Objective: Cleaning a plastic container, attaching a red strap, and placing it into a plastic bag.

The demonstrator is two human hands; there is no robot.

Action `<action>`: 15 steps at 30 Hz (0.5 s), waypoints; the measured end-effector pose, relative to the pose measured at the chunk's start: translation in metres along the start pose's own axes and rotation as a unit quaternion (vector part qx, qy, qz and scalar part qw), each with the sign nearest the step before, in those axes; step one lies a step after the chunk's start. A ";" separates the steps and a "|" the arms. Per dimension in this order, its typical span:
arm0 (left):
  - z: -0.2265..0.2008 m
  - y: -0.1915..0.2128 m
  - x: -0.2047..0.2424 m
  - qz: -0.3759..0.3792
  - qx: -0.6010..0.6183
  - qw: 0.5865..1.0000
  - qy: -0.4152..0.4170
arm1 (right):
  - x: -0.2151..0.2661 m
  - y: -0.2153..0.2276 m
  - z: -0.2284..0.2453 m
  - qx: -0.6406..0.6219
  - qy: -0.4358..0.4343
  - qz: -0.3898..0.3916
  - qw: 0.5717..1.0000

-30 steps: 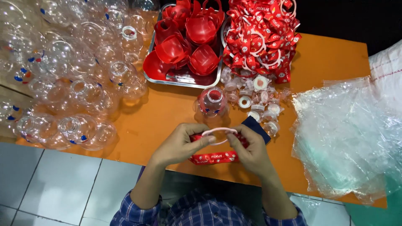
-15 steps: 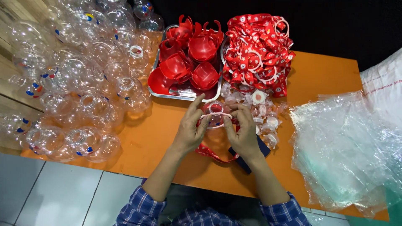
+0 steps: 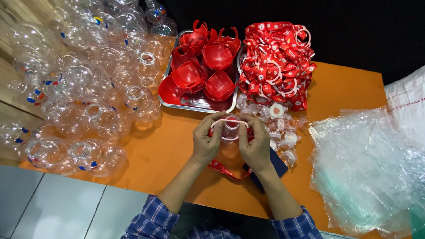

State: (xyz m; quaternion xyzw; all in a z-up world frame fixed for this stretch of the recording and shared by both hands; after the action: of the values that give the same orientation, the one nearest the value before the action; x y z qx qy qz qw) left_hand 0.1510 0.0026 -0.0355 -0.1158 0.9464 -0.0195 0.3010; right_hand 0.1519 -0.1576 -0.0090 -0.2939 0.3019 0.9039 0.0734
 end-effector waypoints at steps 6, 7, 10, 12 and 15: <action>0.008 0.000 0.002 -0.048 0.001 0.998 0.043 | -0.002 0.003 -0.017 -0.017 -0.058 0.006 0.998; 0.012 0.000 0.003 -0.048 0.001 0.998 0.041 | -0.003 0.002 -0.015 -0.017 -0.057 0.006 0.998; 0.028 0.002 0.010 -0.072 0.002 0.995 0.065 | 0.000 0.000 -0.027 -0.027 -0.105 0.015 0.994; 0.047 0.007 0.014 -0.104 0.010 0.985 0.138 | 0.005 -0.004 -0.049 -0.048 -0.158 0.020 0.986; 0.064 0.011 0.017 -0.106 -0.011 0.979 0.176 | 0.013 -0.016 -0.084 -0.077 -0.192 0.018 0.978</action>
State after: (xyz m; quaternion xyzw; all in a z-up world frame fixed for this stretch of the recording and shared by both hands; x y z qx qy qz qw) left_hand 0.1718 0.0116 -0.0982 -0.2134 0.9670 -0.0610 0.1248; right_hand 0.1871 -0.1946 -0.0783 -0.1138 0.2165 0.9654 0.0908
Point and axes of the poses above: each hand's wrist, its own x-axis away from the middle knuckle, its own y-axis out of the back of the hand, z = x × y, the point moved 8 cm from there along -x, towards the middle knuckle, and after that the axes turned 7 degrees about x, right-handed, at the moved point
